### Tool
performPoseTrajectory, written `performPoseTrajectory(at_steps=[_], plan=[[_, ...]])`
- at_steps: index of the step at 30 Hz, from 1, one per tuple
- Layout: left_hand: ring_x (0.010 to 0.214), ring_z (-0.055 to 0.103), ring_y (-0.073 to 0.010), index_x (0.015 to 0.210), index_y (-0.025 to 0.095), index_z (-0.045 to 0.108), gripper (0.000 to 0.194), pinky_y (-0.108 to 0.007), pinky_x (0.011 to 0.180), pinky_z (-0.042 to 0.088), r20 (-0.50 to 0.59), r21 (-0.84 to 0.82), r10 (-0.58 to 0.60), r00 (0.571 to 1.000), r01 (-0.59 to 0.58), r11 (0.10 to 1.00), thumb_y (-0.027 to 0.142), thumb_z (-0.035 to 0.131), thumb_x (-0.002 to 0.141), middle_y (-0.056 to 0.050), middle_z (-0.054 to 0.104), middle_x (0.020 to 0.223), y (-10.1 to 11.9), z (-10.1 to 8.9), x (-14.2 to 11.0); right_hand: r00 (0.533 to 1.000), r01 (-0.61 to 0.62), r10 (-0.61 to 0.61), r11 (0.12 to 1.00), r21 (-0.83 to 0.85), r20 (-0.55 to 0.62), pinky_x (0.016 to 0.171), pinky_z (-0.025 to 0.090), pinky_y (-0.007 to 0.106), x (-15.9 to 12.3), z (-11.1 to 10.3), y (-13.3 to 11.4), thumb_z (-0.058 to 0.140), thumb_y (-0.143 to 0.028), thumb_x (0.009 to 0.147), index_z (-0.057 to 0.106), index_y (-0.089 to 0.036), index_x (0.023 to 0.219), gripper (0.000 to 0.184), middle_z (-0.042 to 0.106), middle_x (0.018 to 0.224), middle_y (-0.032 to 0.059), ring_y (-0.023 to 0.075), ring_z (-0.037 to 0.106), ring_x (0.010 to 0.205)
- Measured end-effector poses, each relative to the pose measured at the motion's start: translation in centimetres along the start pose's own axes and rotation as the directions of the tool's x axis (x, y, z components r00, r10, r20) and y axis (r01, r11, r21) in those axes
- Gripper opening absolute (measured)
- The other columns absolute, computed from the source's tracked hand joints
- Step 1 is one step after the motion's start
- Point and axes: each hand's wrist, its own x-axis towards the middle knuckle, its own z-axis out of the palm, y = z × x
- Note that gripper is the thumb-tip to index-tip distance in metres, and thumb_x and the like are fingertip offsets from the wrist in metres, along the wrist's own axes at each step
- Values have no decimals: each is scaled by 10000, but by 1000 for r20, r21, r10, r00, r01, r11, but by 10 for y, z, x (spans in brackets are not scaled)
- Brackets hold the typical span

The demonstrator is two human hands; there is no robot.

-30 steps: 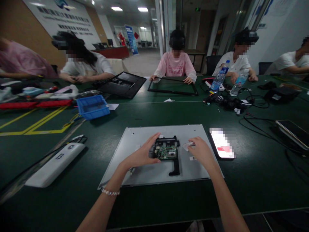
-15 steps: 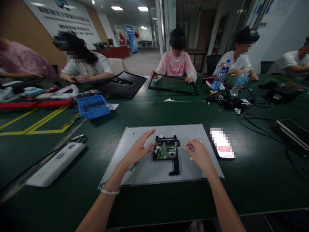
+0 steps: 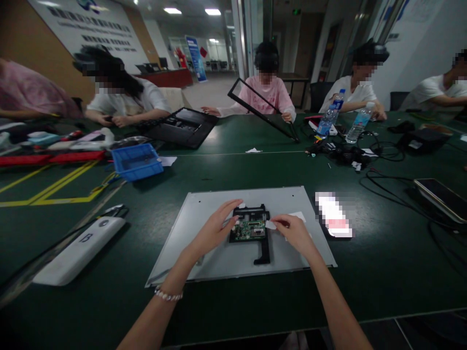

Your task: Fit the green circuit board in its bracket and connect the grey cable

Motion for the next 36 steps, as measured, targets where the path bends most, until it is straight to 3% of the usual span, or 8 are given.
performPoseTrajectory(at_steps=[5,9,12,19,25,36], plan=[[1271,373,-193,1353,242,334,412,-390,1074,302,81,167,89,993,-101,981,204,337,943,-50,399,1388,10,19,1,999,48,-48,999,-13,0,733,475,293,0,3,1,516,-249,792,650,-199,950,213,681,873,31,164,619,793],[1264,380,-200,1312,193,390,391,-418,1081,265,166,401,170,971,-224,888,153,367,924,-73,454,1339,18,33,2,997,75,-75,997,-9,19,744,469,290,0,4,0,529,-230,775,639,-195,900,171,677,855,30,168,620,802],[1266,379,-207,1313,200,391,376,-428,1070,267,190,476,204,960,-272,836,178,355,939,-73,467,1329,25,40,1,997,68,-67,998,-7,31,759,469,304,1,3,1,525,-235,774,658,-198,865,165,684,857,34,176,621,802],[1199,442,-206,1308,209,397,355,-405,1022,324,194,469,172,966,-245,848,232,340,958,-70,510,1265,31,46,0,1000,23,-23,997,73,3,775,470,312,3,2,5,547,-270,760,673,-195,861,179,689,865,32,181,624,812],[1119,503,-201,1313,177,385,372,-376,970,376,196,434,132,972,-207,877,249,364,948,-76,537,1233,25,47,0,997,-58,54,994,95,51,547,448,252,-1,3,-2,537,-312,779,670,-181,901,224,676,776,26,153,605,637],[1138,474,-217,1232,208,459,303,-389,956,375,220,453,201,955,-282,845,234,388,939,-79,516,1196,26,48,-1,998,66,-65,998,-23,22,773,487,313,1,7,1,542,-230,767,695,-201,884,195,705,878,35,177,644,809]])
